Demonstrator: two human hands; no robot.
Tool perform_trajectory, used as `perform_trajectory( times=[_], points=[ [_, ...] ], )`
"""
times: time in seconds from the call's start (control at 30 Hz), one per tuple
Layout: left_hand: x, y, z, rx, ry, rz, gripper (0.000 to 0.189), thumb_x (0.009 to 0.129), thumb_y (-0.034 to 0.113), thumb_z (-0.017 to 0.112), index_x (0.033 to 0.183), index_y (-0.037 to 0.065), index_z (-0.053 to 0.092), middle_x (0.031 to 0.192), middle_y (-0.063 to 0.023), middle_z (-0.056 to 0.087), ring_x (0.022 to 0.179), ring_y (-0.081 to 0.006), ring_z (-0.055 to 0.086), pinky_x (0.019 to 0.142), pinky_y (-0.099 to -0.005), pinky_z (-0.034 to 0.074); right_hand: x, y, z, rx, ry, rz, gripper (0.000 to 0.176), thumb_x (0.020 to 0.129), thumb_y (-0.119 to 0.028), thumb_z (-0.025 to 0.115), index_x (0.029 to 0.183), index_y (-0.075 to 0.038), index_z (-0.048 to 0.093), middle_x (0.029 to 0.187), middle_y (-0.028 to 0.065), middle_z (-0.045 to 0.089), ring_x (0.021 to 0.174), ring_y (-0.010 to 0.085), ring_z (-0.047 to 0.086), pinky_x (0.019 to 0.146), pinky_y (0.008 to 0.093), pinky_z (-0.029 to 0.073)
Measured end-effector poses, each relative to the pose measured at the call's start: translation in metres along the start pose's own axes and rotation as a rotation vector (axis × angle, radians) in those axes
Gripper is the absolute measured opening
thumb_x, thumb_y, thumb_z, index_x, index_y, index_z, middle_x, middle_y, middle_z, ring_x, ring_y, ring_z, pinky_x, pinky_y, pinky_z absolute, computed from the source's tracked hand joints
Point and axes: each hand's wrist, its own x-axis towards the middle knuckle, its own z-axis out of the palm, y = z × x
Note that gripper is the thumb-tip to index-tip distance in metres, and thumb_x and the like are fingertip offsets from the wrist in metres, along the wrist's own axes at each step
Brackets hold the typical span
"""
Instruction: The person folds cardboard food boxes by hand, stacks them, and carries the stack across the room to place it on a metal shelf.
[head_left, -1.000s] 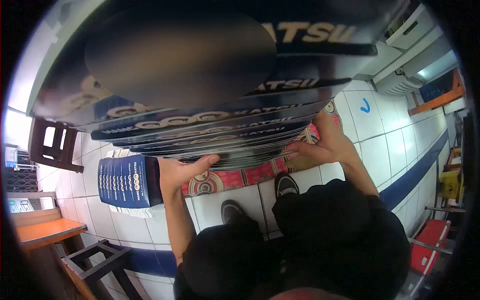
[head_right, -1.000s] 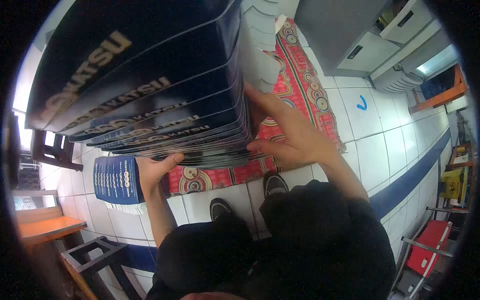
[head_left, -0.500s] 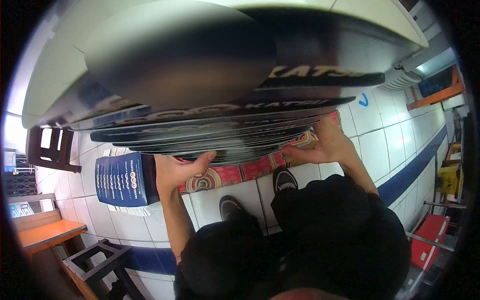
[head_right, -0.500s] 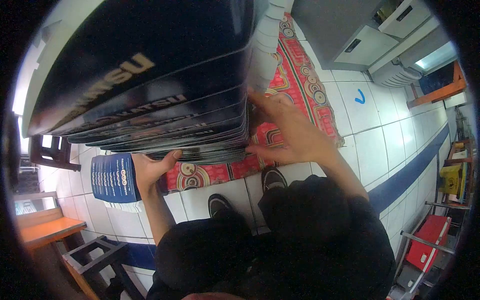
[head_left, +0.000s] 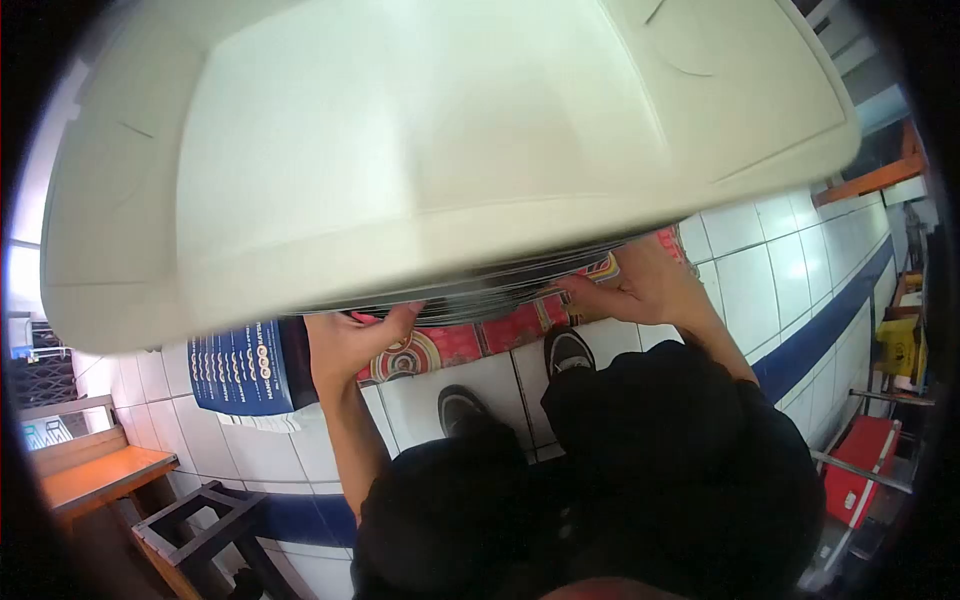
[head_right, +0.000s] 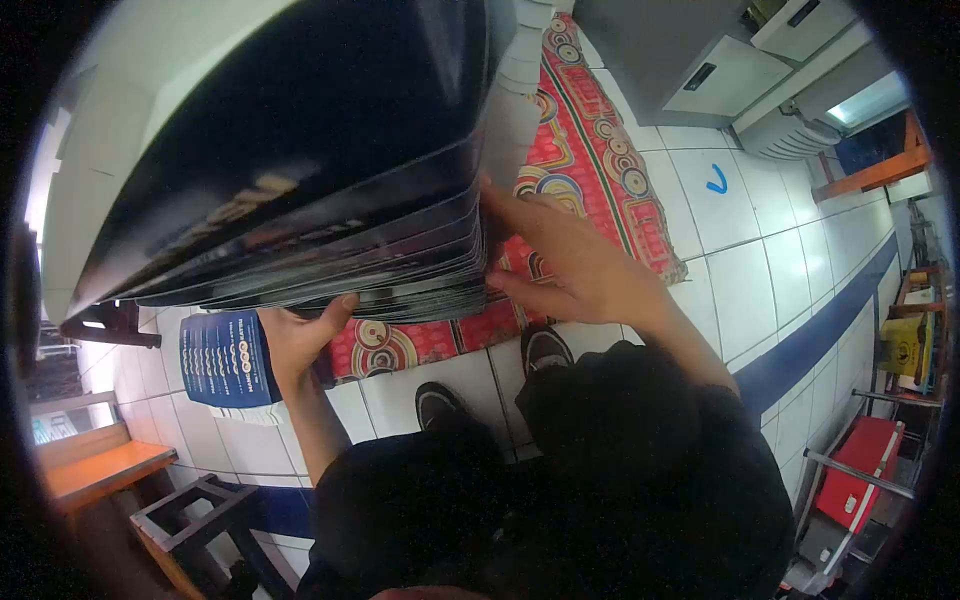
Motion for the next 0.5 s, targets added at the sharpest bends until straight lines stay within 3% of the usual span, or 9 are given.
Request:
perform_trajectory(
  times=[0.17,0.27,0.43,0.5],
  points=[
    [-0.005,-0.009,-0.007,-0.009,-0.075,-0.027,0.041,0.069,0.006,0.081,0.107,-0.003,0.067,0.095,-0.0103,0.071,0.085,-0.02,0.067,0.079,-0.033,0.054,0.001,-0.01,-0.008,-0.061,-0.002,-0.042,0.077,0.092,-0.022,0.065,0.154,0.006,0.028,0.121,0.0264,0.064,0.109,0.0401,0.058,0.1,0.0454,0.04],
    [-0.011,-0.012,-0.012,-0.024,-0.027,-0.217,0.063,0.067,0.018,0.088,0.117,-0.006,0.06,0.106,-0.0162,0.069,0.098,-0.0254,0.066,0.093,-0.0361,0.051,-0.001,-0.008,-0.007,-0.052,0.037,-0.103,0.079,0.091,-0.022,0.066,0.155,0.004,0.027,0.112,0.0227,0.068,0.102,0.0361,0.06,0.097,0.0432,0.041],
    [-0.003,0.011,-0.004,0.123,-0.042,-0.248,0.066,0.065,0.022,0.089,0.117,-0.006,0.061,0.105,-0.0165,0.069,0.097,-0.027,0.067,0.094,-0.0362,0.05,-0.001,0.002,-0.005,0.07,0.007,-0.016,0.079,0.091,-0.021,0.068,0.156,0.001,0.028,0.103,0.0177,0.069,0.095,0.0305,0.065,0.101,0.0429,0.041],
    [-0.009,-0.003,-0.007,0.123,-0.002,-0.173,0.066,0.066,0.025,0.089,0.117,-0.005,0.062,0.105,-0.0169,0.069,0.097,-0.0275,0.067,0.093,-0.0368,0.051,-0.003,0.008,0.001,0.049,0.045,-0.037,0.078,0.091,-0.021,0.068,0.156,-0.001,0.03,0.106,0.0182,0.068,0.094,0.0305,0.065,0.103,0.0436,0.04]
  ],
)
